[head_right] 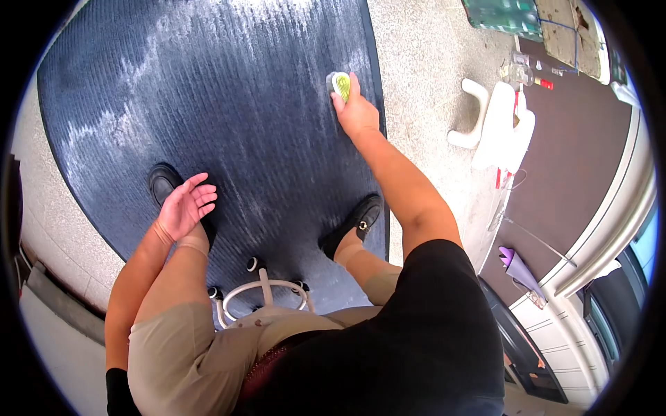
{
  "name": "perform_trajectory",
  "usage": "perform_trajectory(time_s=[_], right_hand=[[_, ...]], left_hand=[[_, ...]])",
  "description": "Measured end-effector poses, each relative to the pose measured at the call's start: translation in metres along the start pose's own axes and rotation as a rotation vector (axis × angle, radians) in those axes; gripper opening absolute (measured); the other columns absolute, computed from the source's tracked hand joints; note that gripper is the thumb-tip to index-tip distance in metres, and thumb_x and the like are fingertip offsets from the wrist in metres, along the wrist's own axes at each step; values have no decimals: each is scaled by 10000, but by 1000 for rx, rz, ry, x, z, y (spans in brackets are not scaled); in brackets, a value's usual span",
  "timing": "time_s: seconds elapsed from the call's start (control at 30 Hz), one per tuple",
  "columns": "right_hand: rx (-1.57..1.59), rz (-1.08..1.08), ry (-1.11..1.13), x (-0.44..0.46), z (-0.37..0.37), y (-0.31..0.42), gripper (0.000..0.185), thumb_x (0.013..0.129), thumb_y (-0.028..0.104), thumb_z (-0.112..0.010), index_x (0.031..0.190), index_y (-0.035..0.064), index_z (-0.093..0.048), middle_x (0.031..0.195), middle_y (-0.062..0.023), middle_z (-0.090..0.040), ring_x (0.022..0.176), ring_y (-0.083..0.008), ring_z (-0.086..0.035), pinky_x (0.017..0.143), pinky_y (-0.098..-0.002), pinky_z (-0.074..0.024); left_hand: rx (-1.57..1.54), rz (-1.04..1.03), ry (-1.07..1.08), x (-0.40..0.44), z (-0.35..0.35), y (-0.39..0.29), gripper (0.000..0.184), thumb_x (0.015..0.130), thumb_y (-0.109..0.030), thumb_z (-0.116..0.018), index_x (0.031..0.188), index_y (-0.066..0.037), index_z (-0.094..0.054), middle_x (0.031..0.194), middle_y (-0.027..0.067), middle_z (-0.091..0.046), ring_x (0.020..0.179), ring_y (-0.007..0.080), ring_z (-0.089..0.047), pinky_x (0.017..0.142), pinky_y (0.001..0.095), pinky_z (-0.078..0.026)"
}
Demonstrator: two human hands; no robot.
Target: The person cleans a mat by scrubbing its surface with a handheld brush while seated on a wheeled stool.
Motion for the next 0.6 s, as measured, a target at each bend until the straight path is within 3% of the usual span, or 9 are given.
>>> perform_trajectory(time_s=[0.1,0.2,0.33,0.4,0.5,0.6], right_hand=[[15,11,-135,71,31,51,681,909,478,-461,1435,105,-241,1052,-234,-639,964,-392,-619,848,-452,-465],[158,-19,-163,40,14,46,672,916,454,-473,1434,109,-218,971,-256,-648,901,-434,-621,792,-487,-478],[126,32,145,-70,-39,1,715,912,406,-509,1464,135,-146,960,-240,-657,854,-422,-637,751,-472,-500],[84,68,147,-65,-38,-2,714,908,408,-516,1465,141,-159,931,-225,-662,832,-401,-644,742,-466,-504],[20,137,58,-7,-14,37,707,900,430,-511,1462,148,-187,914,-221,-665,837,-385,-649,756,-462,-501],[66,36,-104,86,36,107,656,906,450,-477,1413,98,-256,1025,-246,-640,964,-405,-614,840,-476,-467]], left_hand=[[27,5,-13,1,-2,-1,444,948,-376,-481,1305,-113,-454,1135,72,-601,1051,191,-566,910,349,-455],[15,10,-13,2,-2,-2,446,949,-375,-477,1309,-112,-449,1136,74,-600,1054,192,-564,912,346,-455],[-21,2,25,-3,0,-1,440,958,-366,-461,1314,-109,-444,1139,78,-598,1063,195,-561,917,351,-454],[-35,8,21,-2,1,-4,437,961,-362,-455,1316,-107,-441,1141,80,-597,1063,196,-561,917,352,-454],[-40,13,18,-1,0,-2,437,960,-362,-457,1315,-107,-441,1145,79,-595,1062,195,-562,918,353,-454],[-29,17,0,-1,-1,-1,434,959,-362,-458,1311,-108,-444,1141,77,-595,1059,194,-563,917,352,-455]])
Point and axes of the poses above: each hand's wrist, its own x-axis towards the middle knuckle, its own z-axis out of the back of the hand, y = z × x, the point moved 3 cm from there along x, towards the middle knuckle
